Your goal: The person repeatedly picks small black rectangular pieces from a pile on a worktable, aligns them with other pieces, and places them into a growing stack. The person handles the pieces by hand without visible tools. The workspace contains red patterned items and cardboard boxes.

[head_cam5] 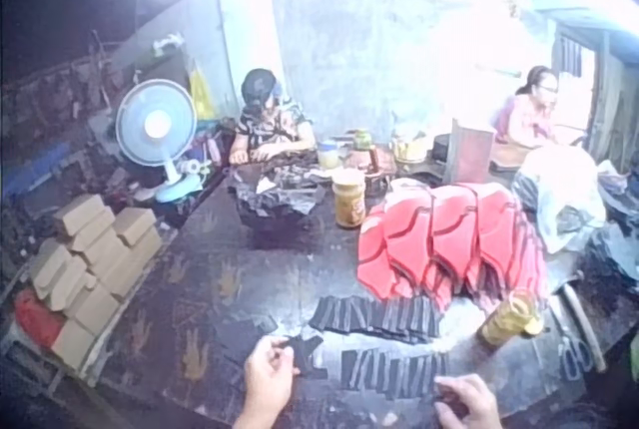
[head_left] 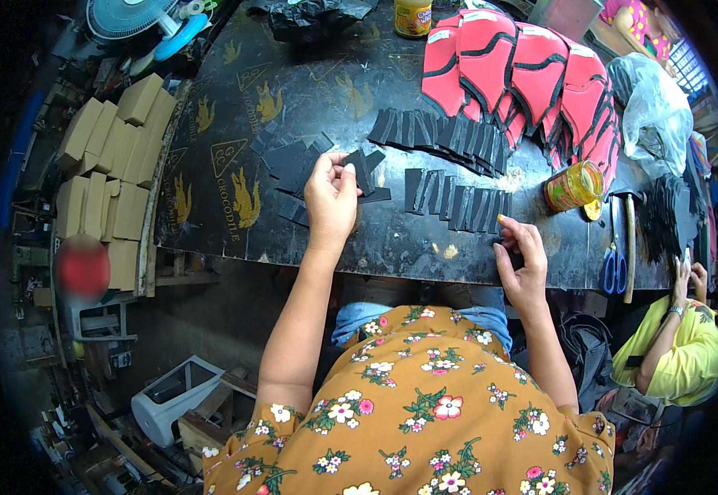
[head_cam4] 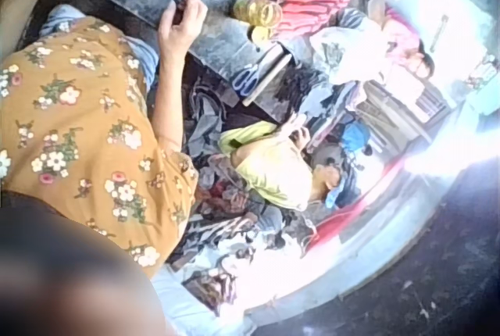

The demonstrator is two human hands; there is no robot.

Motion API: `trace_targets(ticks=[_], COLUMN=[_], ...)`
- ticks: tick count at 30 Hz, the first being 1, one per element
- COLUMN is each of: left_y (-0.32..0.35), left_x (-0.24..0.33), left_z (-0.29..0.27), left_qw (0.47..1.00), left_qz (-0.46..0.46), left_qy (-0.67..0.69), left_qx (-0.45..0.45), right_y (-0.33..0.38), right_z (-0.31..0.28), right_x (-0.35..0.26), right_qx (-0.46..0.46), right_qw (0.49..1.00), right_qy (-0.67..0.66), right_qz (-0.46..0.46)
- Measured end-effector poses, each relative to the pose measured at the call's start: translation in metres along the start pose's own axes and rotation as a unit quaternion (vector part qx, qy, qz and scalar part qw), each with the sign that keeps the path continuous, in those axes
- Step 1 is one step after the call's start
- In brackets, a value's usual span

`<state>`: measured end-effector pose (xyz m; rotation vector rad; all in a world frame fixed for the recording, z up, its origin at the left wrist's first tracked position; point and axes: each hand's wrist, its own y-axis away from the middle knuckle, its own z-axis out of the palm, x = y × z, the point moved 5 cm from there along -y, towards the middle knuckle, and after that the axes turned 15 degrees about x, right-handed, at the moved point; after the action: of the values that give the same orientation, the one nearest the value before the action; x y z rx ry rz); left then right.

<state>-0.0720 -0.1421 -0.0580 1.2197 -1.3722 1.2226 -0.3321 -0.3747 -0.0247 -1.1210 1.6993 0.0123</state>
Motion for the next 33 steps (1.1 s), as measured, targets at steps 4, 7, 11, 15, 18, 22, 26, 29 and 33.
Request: trace_targets(ticks=[4, 7, 11, 15, 18, 22, 26, 29, 33], left_y=[0.0, 0.011, 0.013, 0.017, 0.022, 0.014, -0.003, -0.009, -0.008], left_x=[0.011, 0.013, 0.017, 0.028, 0.041, 0.056, 0.06, 0.054, 0.05], left_z=[0.002, 0.022, 0.04, 0.047, 0.043, 0.018, -0.02, -0.029, -0.016], left_qw=[0.999, 0.99, 0.984, 0.973, 0.961, 0.956, 0.929, 0.924, 0.904], left_qz=[0.041, 0.007, 0.005, 0.085, 0.159, 0.215, 0.253, 0.237, 0.265], left_qy=[-0.006, -0.036, -0.077, -0.169, -0.206, -0.195, -0.267, -0.297, -0.333], left_qx=[-0.017, -0.134, -0.158, -0.13, -0.093, -0.046, -0.031, -0.042, -0.038], right_y=[0.0, 0.0, 0.0, 0.0, 0.001, 0.0, -0.008, -0.023, -0.05], right_z=[0.001, 0.001, 0.002, 0.003, 0.003, -0.002, -0.019, -0.043, -0.084], right_x=[-0.001, -0.001, -0.001, 0.001, 0.001, 0.003, 0.003, -0.001, -0.01], right_qx=[0.005, 0.005, 0.008, 0.009, 0.009, 0.015, 0.043, 0.077, 0.136], right_qw=[1.0, 1.0, 1.0, 1.0, 1.0, 1.0, 0.999, 0.997, 0.98], right_qy=[0.004, 0.005, 0.002, -0.001, 0.003, -0.002, -0.002, 0.027, 0.127], right_qz=[0.0, -0.002, -0.011, -0.004, -0.008, 0.007, 0.012, -0.014, -0.066])
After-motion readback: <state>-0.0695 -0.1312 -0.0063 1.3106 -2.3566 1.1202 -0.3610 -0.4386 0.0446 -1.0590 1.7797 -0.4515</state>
